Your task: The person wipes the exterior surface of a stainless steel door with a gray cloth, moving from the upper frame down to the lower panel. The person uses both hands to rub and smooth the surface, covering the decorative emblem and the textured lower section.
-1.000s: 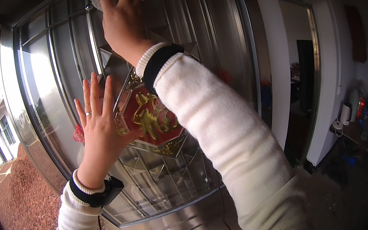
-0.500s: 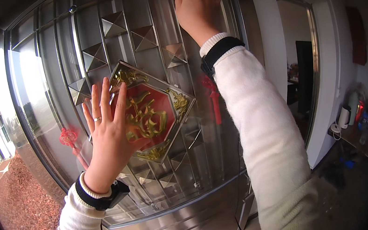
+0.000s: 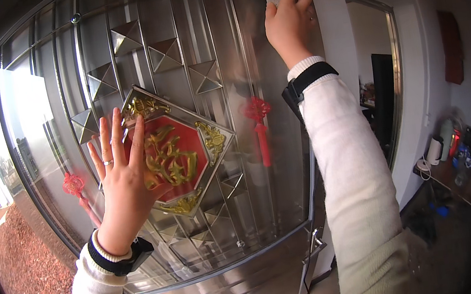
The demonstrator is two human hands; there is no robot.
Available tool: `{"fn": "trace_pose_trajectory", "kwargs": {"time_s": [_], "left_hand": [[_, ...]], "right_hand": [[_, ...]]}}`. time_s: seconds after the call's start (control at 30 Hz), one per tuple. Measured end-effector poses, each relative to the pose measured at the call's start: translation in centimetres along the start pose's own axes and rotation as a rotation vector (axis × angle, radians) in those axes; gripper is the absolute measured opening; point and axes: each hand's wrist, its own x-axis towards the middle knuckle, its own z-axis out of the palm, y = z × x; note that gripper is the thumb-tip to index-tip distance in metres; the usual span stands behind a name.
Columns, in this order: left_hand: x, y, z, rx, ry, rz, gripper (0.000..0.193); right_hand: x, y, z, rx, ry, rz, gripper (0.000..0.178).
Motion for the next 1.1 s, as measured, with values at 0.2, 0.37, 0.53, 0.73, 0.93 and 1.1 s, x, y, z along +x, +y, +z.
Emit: {"fn": "trace_pose_trajectory", "kwargs": {"time_s": [0.2,0.37,0.53,0.73,0.93,1.1], "left_hand": [[0.1,0.1,0.0,-0.014,0.017,0.003,0.13],[0.2,0.2,0.0,-0.009,-0.009,-0.004,0.129],[0.1,0.2,0.0,-0.027,-0.007,-0.001,0.126],[-0.1,-0.4,-0.8,-0.198,0.046,0.035,0.122],[-1.3,-1.1,-2.6,-0.32,0.098,0.047,0.116],[-2.9,-2.5,-3.8,-0.332,0.093,0.012,0.112]], "right_hand": [[-0.7,1.2,-0.5,-0.013,0.006,0.024,0.062],[-0.9,0.1,0.3,0.053,0.045,0.08,0.062],[-2.2,-2.7,1.0,0.076,0.106,-0.008,0.064],[-3.2,-6.7,0.7,0.08,0.126,-0.047,0.065],[-4.4,-10.8,0.8,0.164,0.117,-0.064,0.064],[-5.2,-13.7,0.9,0.197,0.145,-0.112,0.063]]}}
